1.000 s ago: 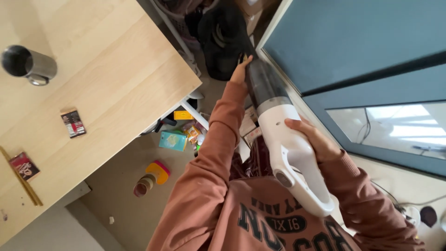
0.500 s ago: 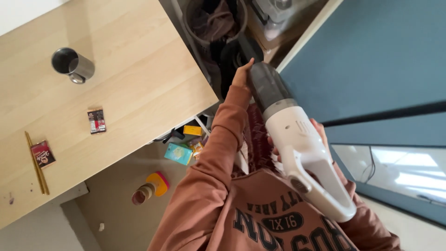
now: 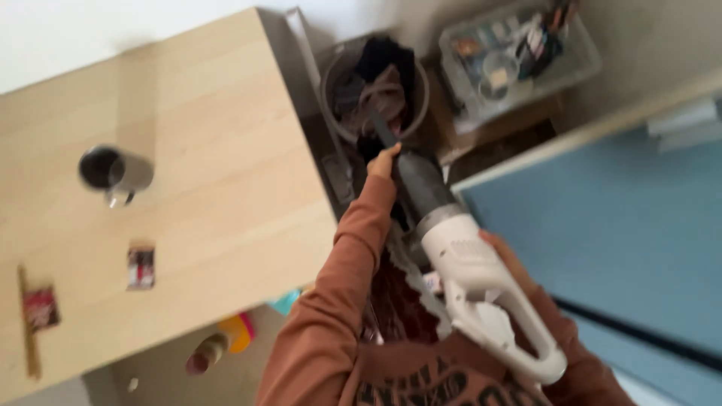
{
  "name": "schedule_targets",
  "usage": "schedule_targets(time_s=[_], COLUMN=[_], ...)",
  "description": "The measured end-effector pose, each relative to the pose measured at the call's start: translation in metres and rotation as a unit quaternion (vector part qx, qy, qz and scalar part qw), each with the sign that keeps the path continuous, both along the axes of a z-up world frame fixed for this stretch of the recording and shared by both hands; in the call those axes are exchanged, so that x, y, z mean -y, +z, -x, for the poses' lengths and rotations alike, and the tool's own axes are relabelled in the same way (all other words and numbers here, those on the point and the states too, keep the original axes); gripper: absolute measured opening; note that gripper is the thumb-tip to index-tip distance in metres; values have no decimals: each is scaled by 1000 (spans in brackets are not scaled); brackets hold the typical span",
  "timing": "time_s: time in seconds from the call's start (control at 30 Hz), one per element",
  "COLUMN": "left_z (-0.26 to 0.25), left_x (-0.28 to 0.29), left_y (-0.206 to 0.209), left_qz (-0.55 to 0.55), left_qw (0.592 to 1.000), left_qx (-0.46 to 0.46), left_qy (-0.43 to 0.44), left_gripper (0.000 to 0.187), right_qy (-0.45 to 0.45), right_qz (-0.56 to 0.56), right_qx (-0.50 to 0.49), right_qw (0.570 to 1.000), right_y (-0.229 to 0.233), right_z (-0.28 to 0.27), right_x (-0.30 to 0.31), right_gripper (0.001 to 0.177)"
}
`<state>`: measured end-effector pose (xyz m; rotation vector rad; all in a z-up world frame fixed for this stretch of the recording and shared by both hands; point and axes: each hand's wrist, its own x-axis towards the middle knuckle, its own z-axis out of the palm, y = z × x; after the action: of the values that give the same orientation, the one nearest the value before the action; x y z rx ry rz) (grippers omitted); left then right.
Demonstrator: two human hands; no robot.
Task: The person attaches a nozzle to a handheld vacuum and cleans the inside of a cabinet. They then detach the nozzle and place it into a laundry basket before removing the vacuum's filter.
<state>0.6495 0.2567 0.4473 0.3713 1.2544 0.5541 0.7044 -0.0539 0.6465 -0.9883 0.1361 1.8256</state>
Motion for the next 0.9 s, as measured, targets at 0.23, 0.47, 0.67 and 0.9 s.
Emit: schedule_targets(time_s=[0.23, 0.47, 0.67, 0.9], left_z=[-41, -14, 25, 56], left_x=[-117, -133, -121, -118], left_y=[-48, -60, -64, -65], left_qz=[-129, -110, -117, -180], left_qw=[989, 994, 991, 979], left_qx=[-57, 25, -45, -72], left_qy=[33, 2, 54, 57], left_gripper=[42, 34, 28, 26], right_qy=[29, -56, -87, -141], right_qz=[97, 109, -15, 20], right_qx=[22, 24, 39, 75], right_qw=[995, 992, 995, 987], right_y=[-68, -119, -212, -292], right_z=[-105, -149, -173, -165], right_x=[-80, -166, -306, -410], right_gripper=[64, 54, 60, 75])
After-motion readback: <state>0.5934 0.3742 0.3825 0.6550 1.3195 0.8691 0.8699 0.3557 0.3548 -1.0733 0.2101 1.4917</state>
